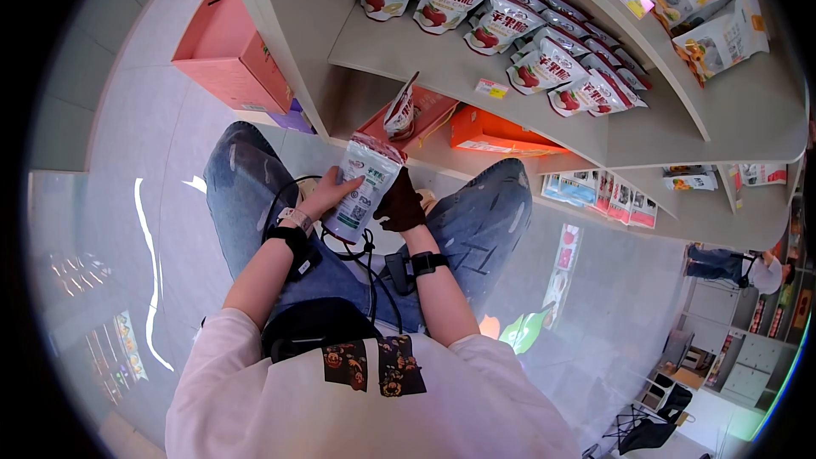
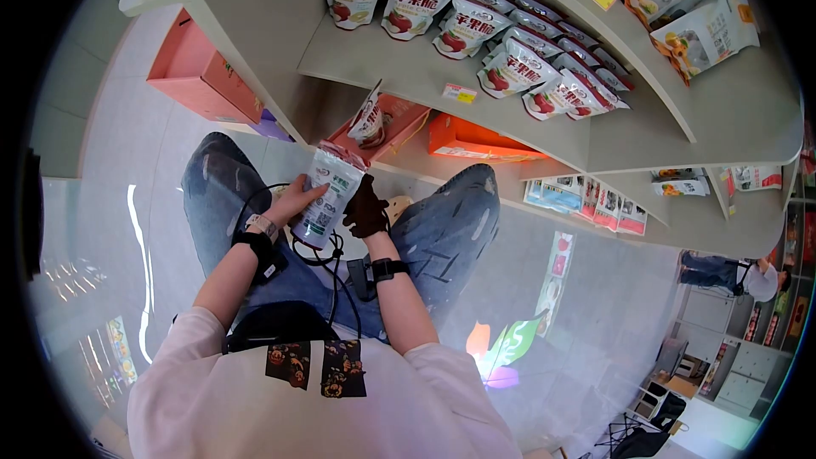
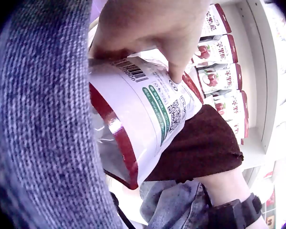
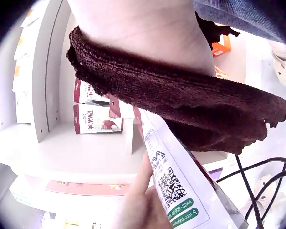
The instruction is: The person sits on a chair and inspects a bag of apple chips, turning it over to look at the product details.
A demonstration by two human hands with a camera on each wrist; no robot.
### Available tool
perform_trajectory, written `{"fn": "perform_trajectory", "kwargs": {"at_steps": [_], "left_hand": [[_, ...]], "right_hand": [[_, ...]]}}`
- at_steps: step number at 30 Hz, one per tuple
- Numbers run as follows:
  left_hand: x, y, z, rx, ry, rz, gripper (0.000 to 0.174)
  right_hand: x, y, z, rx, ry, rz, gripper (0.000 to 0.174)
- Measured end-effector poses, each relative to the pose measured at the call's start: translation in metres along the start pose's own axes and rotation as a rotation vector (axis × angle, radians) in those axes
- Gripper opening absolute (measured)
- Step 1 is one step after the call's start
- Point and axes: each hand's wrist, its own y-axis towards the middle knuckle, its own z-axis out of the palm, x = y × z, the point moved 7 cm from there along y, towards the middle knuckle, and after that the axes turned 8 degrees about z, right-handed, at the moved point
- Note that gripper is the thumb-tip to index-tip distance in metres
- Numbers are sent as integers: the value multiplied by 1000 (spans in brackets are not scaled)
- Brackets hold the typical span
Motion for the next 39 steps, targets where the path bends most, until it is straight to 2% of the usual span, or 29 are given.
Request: {"fn": "perform_trajectory", "kwargs": {"at_steps": [2,4,5,6,8,9,10,11,12,14,16,17,20,21,24,28,29,32,34,35,37,39], "left_hand": [[3,2,-2,-42,-51,25,60],[2,3,-4,-80,-113,12,61],[0,2,-6,-112,-141,-4,62],[-4,0,-8,-143,-168,-20,62],[-6,-2,-9,-172,-194,-38,64],[-6,-2,-10,-171,-192,-39,65],[-6,-2,-10,-171,-189,-41,66],[-4,-2,-8,-124,-176,-47,70],[-4,-1,-6,-78,-161,-53,74],[-3,-4,-3,2,-103,-56,77],[-17,-16,6,70,-15,-53,75],[-24,-21,6,60,84,-74,70],[-7,-10,7,66,-66,-4,67],[-2,-6,5,35,-92,5,66],[3,-1,-6,-63,-159,21,64],[1,-1,-13,-149,-192,38,62],[0,-1,-14,-162,-192,45,62],[-7,-4,-12,-143,-215,53,62],[-13,-7,-12,-164,-224,46,62],[-15,-8,-13,-175,-229,42,61],[-29,-4,-20,-152,-268,151,60],[-55,-7,-26,-138,-323,259,53]], "right_hand": [[-2,2,2,26,28,-12,66],[-7,10,0,-60,-246,-234,63],[-19,16,0,-167,-554,-471,60],[-20,17,3,-122,-655,-417,61],[-24,18,9,-22,-865,-323,80],[-25,19,8,60,-685,-237,85],[-21,16,6,59,-643,-251,88],[-17,14,5,59,-601,-265,91],[-5,5,1,-23,-697,-378,90],[13,-6,-4,-189,-828,-709,77],[49,-28,-8,-371,-1018,-747,64],[57,-35,-12,-463,-927,-779,53],[38,-17,-13,-371,-879,-416,47],[33,-7,-5,-230,-726,-382,41],[26,-13,11,-203,-806,-753,40],[34,-26,17,-54,-565,-775,42],[38,-30,19,-79,-568,-821,44],[58,-40,23,-112,-644,-777,39],[57,-39,21,-29,-627,-695,36],[56,-36,22,19,-537,-619,36],[62,-30,26,104,-271,-431,36],[71,-35,33,191,44,-126,38]]}}
